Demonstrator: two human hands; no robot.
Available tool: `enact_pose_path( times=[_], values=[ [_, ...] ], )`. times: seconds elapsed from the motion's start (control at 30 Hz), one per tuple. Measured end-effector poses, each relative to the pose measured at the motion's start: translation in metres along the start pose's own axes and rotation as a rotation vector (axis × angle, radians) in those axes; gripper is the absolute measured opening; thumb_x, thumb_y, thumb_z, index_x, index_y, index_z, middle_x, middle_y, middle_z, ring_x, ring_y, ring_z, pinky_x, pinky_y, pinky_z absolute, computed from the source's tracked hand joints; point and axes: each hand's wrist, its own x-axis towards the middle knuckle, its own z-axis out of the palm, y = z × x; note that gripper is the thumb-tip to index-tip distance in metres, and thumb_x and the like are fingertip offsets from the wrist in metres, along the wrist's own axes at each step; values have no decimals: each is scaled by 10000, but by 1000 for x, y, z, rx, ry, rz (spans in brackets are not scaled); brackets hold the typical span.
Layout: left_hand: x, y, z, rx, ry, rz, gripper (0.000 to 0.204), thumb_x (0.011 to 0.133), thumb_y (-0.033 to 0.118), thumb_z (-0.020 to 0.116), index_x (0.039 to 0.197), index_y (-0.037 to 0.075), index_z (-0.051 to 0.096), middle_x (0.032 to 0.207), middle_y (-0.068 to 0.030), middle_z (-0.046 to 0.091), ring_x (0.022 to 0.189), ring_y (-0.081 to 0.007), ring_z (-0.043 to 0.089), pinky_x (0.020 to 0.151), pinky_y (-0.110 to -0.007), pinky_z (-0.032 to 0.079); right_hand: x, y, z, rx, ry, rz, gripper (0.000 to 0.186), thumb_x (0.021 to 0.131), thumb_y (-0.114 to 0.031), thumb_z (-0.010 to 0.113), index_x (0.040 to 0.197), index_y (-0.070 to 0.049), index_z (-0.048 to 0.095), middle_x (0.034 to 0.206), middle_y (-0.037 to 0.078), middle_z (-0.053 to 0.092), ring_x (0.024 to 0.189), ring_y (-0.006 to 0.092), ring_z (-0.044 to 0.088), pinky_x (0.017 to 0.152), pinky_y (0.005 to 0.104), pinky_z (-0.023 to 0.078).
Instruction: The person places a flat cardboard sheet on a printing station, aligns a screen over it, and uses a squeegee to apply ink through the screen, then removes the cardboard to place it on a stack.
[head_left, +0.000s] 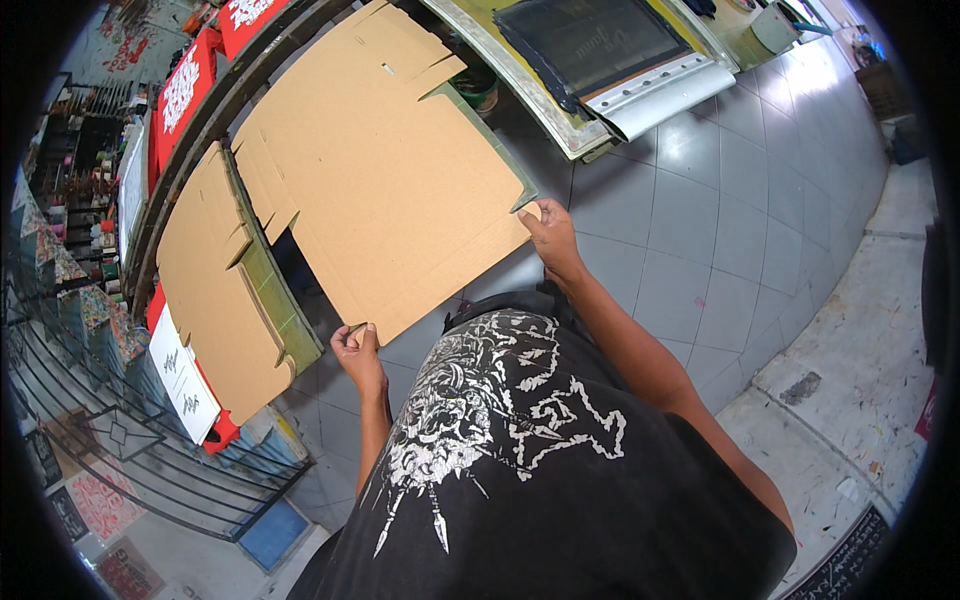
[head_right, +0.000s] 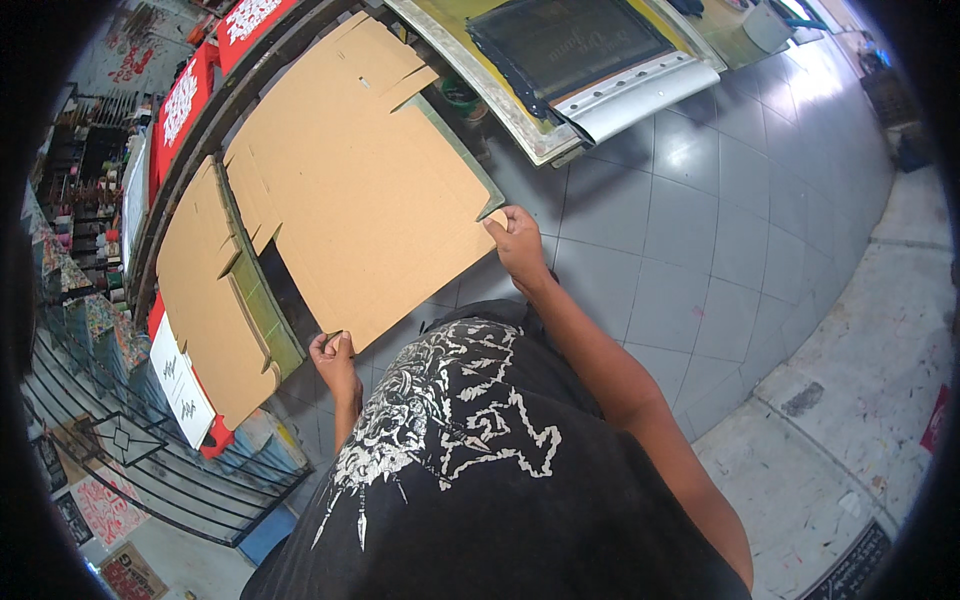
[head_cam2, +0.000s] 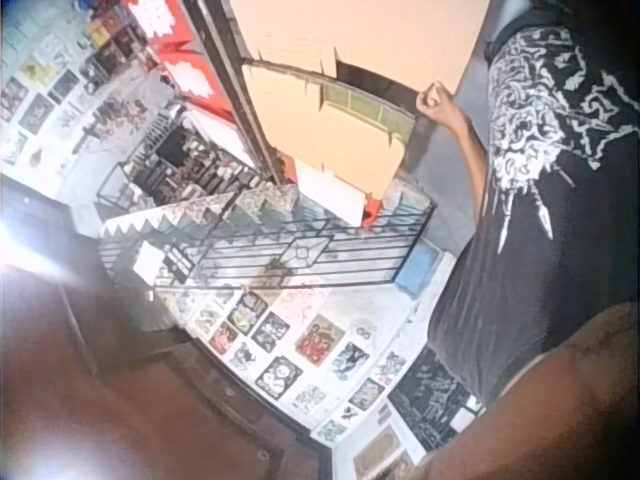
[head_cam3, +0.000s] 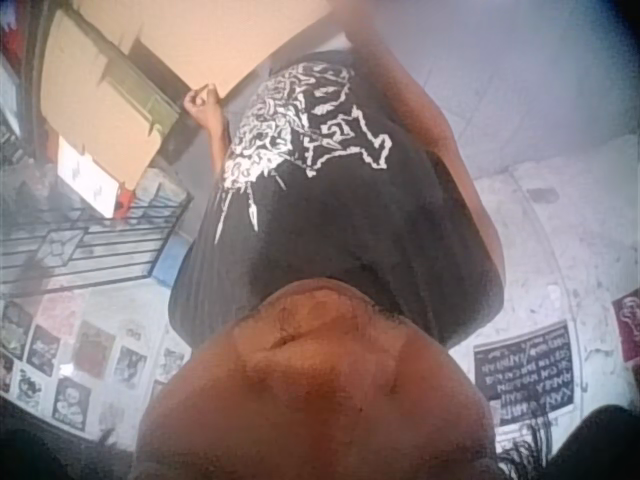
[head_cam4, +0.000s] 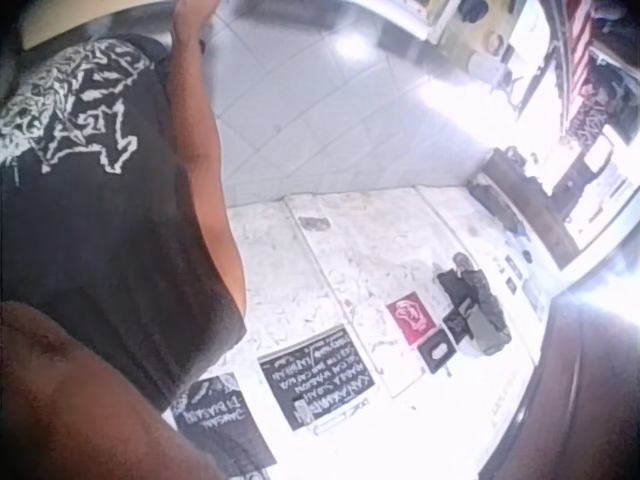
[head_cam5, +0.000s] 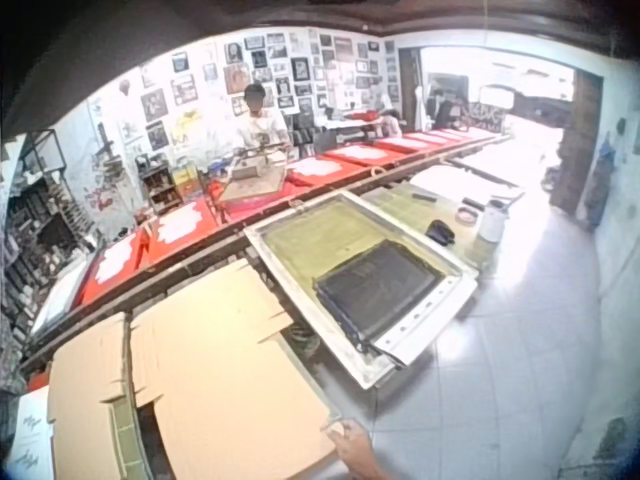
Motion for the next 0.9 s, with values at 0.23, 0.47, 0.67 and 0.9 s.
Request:
enact_pose_path(
  times=[0.23, 0.47, 0.67, 0.9],
  values=[
    [3, -6, -4, 20, 4, 22, 479, 842, 41, 665, 1194, 27, 339, 928, -98, 643, 816, -123, 588, 686, -228, 458, -1, 0, 2, -21, 15, -9, 174, 873, 12, 589, 1016, 33, 492, 936, 94, 626, 843, 123, 613, 748, 244, 474],
    [1, 2, 0, -9, 13, -22, 487, 823, 3, 666, 1190, 0, 345, 954, -127, 616, 867, -143, 570, 758, -244, 451, -2, 3, 2, -26, 8, -18, 199, 872, 2, 597, 1027, 38, 477, 932, 105, 626, 837, 131, 619, 743, 247, 481],
    [2, 2, -3, 18, 14, -31, 488, 815, -8, 665, 1186, 7, 349, 938, -113, 605, 845, -131, 557, 733, -236, 445, -3, 4, 3, -51, 39, -35, 218, 864, -9, 610, 1033, 18, 474, 909, 100, 635, 797, 126, 623, 706, 243, 486],
    [3, -2, -6, 59, -6, 0, 474, 835, 29, 664, 1185, 33, 344, 936, -108, 635, 846, -141, 583, 722, -254, 456, 1, 8, 0, -62, 20, -24, 225, 865, -24, 612, 1036, 12, 469, 919, 99, 635, 815, 118, 618, 706, 239, 482]
  ],
)
